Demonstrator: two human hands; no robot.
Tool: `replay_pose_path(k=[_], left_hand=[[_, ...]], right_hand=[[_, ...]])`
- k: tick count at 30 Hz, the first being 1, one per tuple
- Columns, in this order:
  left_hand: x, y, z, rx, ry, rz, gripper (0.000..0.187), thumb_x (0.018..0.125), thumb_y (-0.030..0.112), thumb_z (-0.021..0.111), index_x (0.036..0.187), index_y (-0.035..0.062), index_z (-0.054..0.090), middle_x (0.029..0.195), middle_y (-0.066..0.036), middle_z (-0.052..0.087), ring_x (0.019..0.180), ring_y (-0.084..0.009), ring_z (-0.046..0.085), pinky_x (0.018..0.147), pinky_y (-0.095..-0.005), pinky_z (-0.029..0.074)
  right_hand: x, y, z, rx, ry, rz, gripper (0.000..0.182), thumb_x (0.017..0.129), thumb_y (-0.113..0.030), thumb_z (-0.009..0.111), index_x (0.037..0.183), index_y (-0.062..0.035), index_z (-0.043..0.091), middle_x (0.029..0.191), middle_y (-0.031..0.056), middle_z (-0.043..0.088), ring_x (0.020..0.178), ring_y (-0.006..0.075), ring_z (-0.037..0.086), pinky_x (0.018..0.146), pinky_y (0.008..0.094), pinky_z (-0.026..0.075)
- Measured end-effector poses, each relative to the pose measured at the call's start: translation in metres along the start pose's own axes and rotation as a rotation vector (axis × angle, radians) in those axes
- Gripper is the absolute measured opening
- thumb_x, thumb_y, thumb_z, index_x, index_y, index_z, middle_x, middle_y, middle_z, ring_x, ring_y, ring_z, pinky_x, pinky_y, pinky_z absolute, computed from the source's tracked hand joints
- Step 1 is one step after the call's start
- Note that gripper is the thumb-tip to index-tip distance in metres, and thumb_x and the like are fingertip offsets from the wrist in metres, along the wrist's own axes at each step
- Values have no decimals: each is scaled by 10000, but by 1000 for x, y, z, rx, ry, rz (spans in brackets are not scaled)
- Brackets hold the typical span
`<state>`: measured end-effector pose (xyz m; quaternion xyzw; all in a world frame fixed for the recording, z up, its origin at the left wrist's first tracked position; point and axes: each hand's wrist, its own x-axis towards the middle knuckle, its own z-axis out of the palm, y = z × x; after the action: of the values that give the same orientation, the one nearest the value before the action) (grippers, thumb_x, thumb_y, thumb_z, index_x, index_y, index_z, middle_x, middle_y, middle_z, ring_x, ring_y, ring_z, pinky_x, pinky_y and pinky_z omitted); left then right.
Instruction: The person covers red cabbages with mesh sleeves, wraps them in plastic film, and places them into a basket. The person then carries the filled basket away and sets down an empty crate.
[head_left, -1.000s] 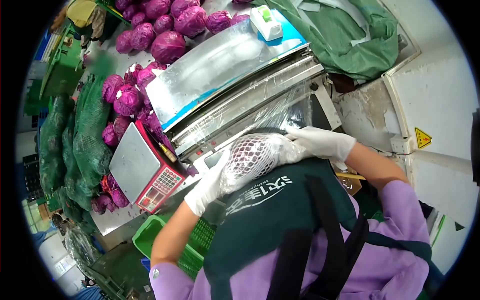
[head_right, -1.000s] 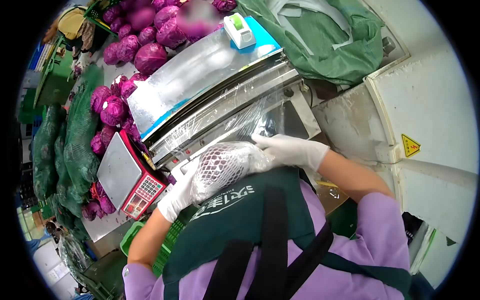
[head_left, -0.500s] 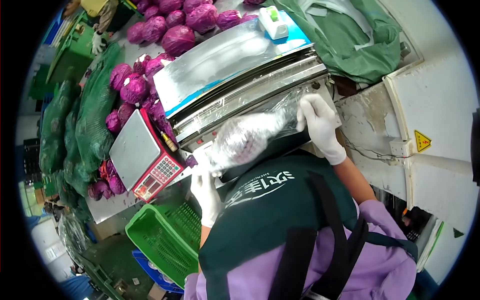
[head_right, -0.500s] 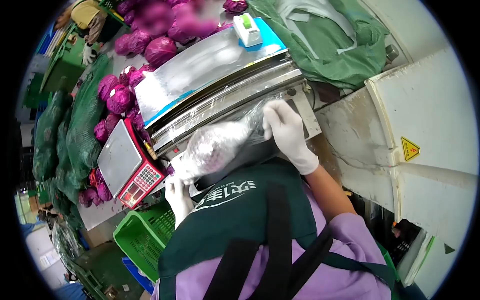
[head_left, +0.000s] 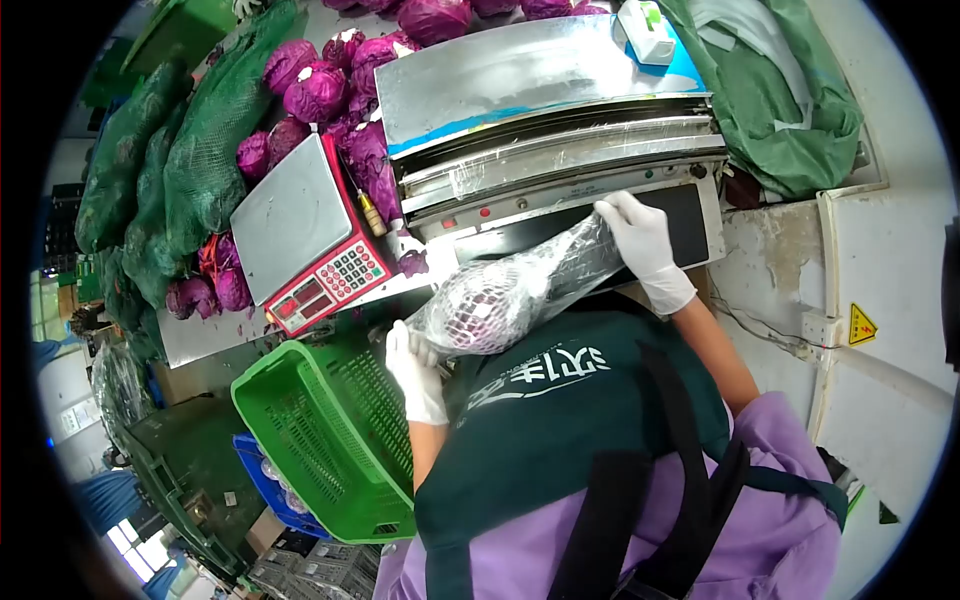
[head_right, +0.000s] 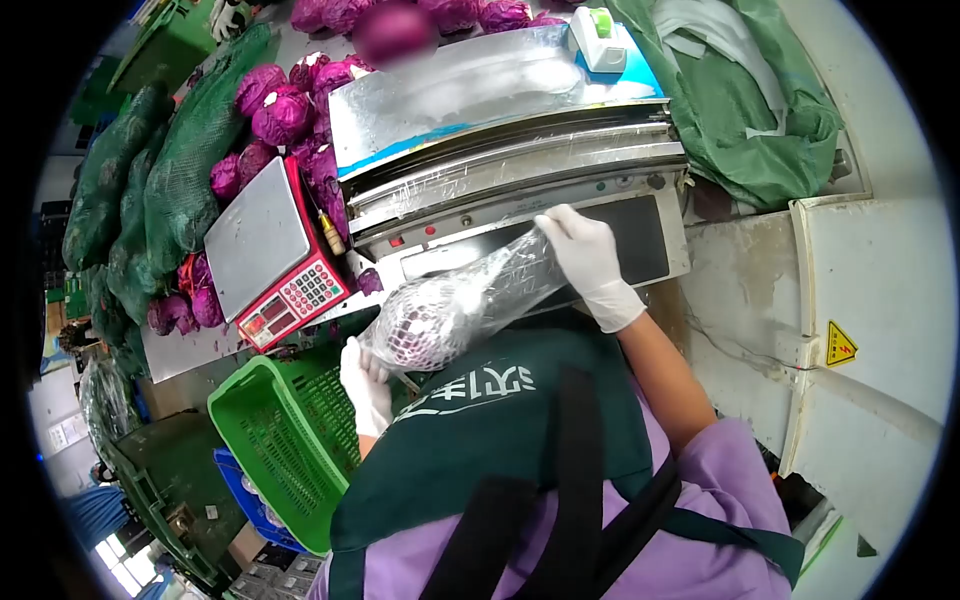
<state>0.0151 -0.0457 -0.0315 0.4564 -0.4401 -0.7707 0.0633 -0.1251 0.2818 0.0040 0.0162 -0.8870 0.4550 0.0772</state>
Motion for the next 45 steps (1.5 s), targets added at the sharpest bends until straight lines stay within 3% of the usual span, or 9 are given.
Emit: replay_pose_path(k=[4,11,17,20,26,29,30,41,45], left_hand=[[46,-41,0,12,-34,75,161,977,207,572,897,76,620,848,-48,664,748,-132,633,661,-273,517],[142,-145,-30,-62,-324,144,235,990,127,450,973,-11,639,920,-80,676,812,-166,649,737,-290,544],[68,-30,28,-352,-474,17,227,1000,138,442,1026,-4,619,958,-83,666,824,-171,641,740,-289,543],[49,46,42,-510,-1076,-153,145,983,151,516,1045,29,563,1034,-84,614,881,-155,585,802,-276,510],[-32,154,74,265,-1152,-218,226,931,271,608,913,54,549,1068,-100,590,999,-170,549,927,-321,449],[-22,159,77,287,-1315,-93,221,894,256,614,859,54,531,1049,-108,575,1000,-182,542,933,-335,429],[-31,165,84,238,-1313,-72,220,871,253,619,840,56,527,1013,-100,560,1004,-185,537,946,-343,417],[-98,239,174,997,-1306,-272,198,869,126,667,1010,-3,615,1000,-76,637,957,-102,581,859,-277,469],[-67,187,148,443,-1432,149,349,894,166,625,1185,0,525,1115,-91,578,1044,-147,554,930,-314,454]], right_hand=[[0,-1,50,-269,-151,-270,143,897,-235,637,876,-94,645,745,105,656,658,276,662,574,349,517],[-22,-38,132,-336,-333,-596,119,911,-271,564,877,-157,565,729,32,612,595,218,630,505,341,485],[-17,-74,143,-27,-363,-546,116,869,-149,578,965,-111,631,790,71,667,685,215,686,590,289,545],[-8,-112,126,277,-364,-657,168,806,-177,693,958,-113,659,872,83,687,682,237,678,600,310,541],[46,-181,35,-98,-343,-1051,99,726,-227,702,801,-287,679,654,-23,586,551,190,580,477,321,430],[51,-187,-18,188,-60,-892,227,681,-253,751,745,-59,652,673,52,584,569,239,578,518,335,428],[56,-188,-34,272,-109,-1004,118,698,59,608,790,32,539,621,85,511,515,190,514,413,291,372],[73,-263,-21,92,-313,-1308,260,795,-484,639,733,-247,554,595,-5,533,448,194,525,355,323,276],[61,-253,15,339,-479,-1191,197,783,-442,657,875,-269,680,718,-29,615,581,177,593,487,275,428]])
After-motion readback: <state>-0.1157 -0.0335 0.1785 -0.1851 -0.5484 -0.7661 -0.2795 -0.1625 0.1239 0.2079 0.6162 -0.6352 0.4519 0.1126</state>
